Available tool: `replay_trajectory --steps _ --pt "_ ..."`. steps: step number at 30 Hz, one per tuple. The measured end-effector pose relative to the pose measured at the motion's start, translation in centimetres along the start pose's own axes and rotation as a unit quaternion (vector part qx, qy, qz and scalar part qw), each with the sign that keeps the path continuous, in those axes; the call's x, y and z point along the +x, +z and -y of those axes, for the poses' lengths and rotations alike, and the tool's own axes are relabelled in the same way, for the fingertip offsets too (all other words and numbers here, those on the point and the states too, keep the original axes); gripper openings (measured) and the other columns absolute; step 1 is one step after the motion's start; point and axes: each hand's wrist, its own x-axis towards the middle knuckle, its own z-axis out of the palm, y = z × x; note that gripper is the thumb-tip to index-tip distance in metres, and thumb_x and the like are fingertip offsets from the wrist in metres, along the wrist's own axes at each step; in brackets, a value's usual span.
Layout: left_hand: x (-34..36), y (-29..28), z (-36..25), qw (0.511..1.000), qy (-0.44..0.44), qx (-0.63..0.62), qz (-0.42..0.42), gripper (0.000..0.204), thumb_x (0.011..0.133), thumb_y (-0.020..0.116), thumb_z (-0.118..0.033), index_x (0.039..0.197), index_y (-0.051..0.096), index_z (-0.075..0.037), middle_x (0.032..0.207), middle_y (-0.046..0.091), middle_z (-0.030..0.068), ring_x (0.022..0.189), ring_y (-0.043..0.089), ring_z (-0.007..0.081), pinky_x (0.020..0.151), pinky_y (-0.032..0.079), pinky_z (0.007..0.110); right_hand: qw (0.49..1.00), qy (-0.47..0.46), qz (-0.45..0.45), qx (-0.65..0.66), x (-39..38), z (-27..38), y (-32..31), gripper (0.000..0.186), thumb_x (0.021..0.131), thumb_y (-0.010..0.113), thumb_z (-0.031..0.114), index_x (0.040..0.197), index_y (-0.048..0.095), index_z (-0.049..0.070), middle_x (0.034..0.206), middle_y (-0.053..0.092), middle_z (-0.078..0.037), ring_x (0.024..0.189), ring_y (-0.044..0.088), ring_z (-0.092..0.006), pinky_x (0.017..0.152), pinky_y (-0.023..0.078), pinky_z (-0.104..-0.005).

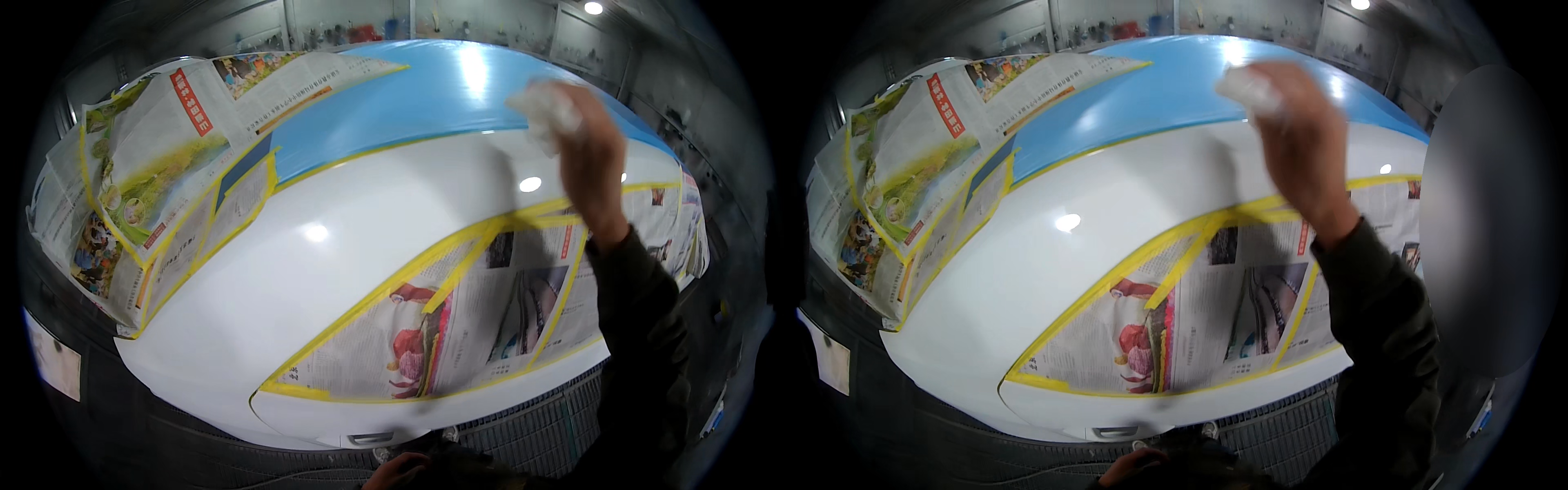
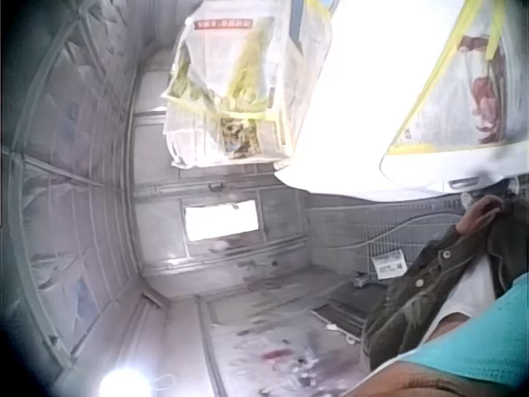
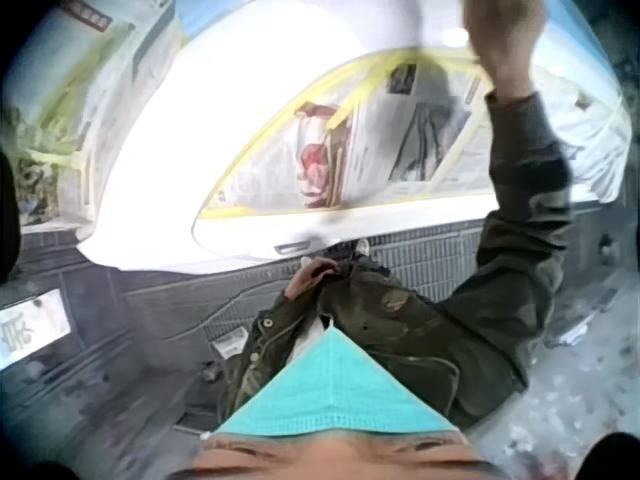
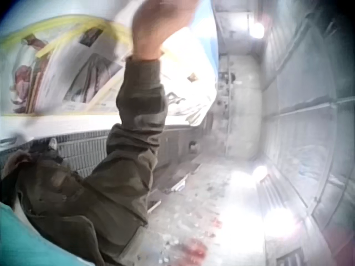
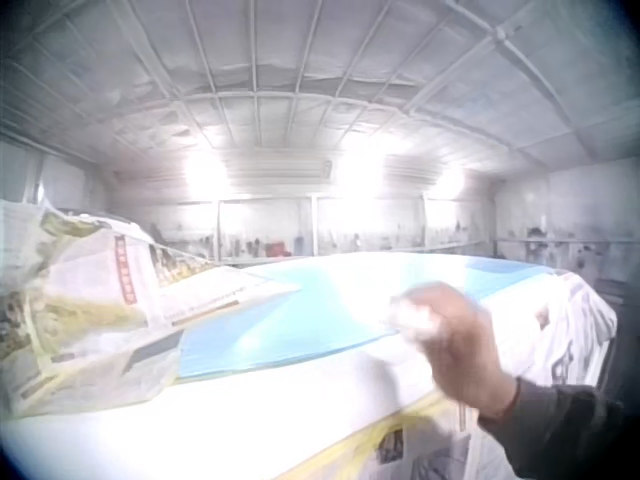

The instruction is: The person wipes the white surface of a car with a cloth to prepare it for painting. The car is masked with newspaper and tape. The person then uses a spray gun to apply a coat of white paint to the car's side and rear panels.

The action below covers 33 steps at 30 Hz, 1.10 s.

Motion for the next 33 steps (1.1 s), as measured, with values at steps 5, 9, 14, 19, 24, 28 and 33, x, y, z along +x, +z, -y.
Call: replay_trajectory --steps 5,9,14,19,24,28,33 --pt "-1.5 -1.7 2.0 0.998 -0.024 -0.053 -0.031 0.019 0.098 0.055 -0.006 0.116 0.058 0.0 0.111 0.062 0.009 0.109 0.059 0.0191 0.095 0.047 0.032 0.973 0.051 0.196 -0.108 -4.9 6.4 5.1 0.057 0.078 0.06 -0.004 0.134 0.05 -0.004 0.143 0.048 -0.023 0.137 0.042 -0.0359 0.115 0.032 -0.048" --pt "-0.9 -1.4 1.7 0.997 0.007 -0.083 -0.003 0.023 0.1 0.055 -0.011 0.12 0.058 -0.001 0.113 0.062 0.009 0.108 0.059 0.0182 0.095 0.046 0.032 0.968 -0.005 0.247 -0.038 -1.9 9.5 7.9 0.053 0.082 0.063 0.01 0.132 0.052 -0.004 0.14 0.049 -0.024 0.136 0.043 -0.0374 0.115 0.032 -0.0465" --pt "2.1 0.2 1.3 0.998 0.019 -0.048 0.047 0.023 0.099 0.057 -0.013 0.12 0.058 -0.003 0.106 0.064 0.0056 0.102 0.059 0.0158 0.089 0.048 0.03 0.958 -0.076 0.276 -0.023 2.4 14.9 13.1 0.051 0.084 0.065 0.019 0.128 0.055 -0.003 0.135 0.054 -0.022 0.131 0.048 -0.0347 0.113 0.034 -0.0436" --pt "0.3 -1.0 2.7 0.998 0.026 -0.059 0.006 0.02 0.1 0.056 -0.013 0.118 0.059 -0.004 0.104 0.063 0.0049 0.099 0.059 0.0146 0.087 0.048 0.03 0.951 -0.102 0.286 -0.055 1.1 11.9 11.6 0.051 0.082 0.063 0.015 0.128 0.055 -0.005 0.136 0.052 -0.024 0.132 0.047 -0.0353 0.114 0.033 -0.0443" --pt "0.4 -0.8 2.1 0.987 0.019 -0.16 0.011 0.02 0.101 0.055 -0.015 0.117 0.059 -0.004 0.103 0.063 0.0051 0.099 0.058 0.014 0.089 0.048 0.029 0.933 -0.18 0.307 -0.057 2.6 16.5 16.1 0.056 0.087 0.059 0.027 0.133 0.052 -0.005 0.139 0.05 -0.022 0.137 0.04 -0.0341 0.116 0.029 -0.0438" --pt "3.1 -0.3 4.8 0.985 -0.018 -0.157 0.062 0.021 0.101 0.055 -0.017 0.117 0.059 -0.003 0.106 0.063 0.0054 0.102 0.058 0.0141 0.091 0.047 0.029 0.932 -0.216 0.292 0.001 3.9 19.9 19.6 0.054 0.09 0.057 0.032 0.134 0.052 0.0 0.138 0.053 -0.016 0.133 0.046 -0.0314 0.114 0.033 -0.0417" --pt "0.4 -2.2 3.4 0.999 0.017 0.004 0.037 0.022 0.101 0.055 -0.015 0.119 0.058 -0.003 0.107 0.063 0.0054 0.104 0.058 0.0146 0.092 0.047 0.031 0.955 -0.096 0.275 0.056 0.7 11.2 13.0 0.051 0.087 0.054 0.011 0.136 0.051 -0.001 0.142 0.049 -0.019 0.136 0.043 -0.034 0.114 0.032 -0.0462"
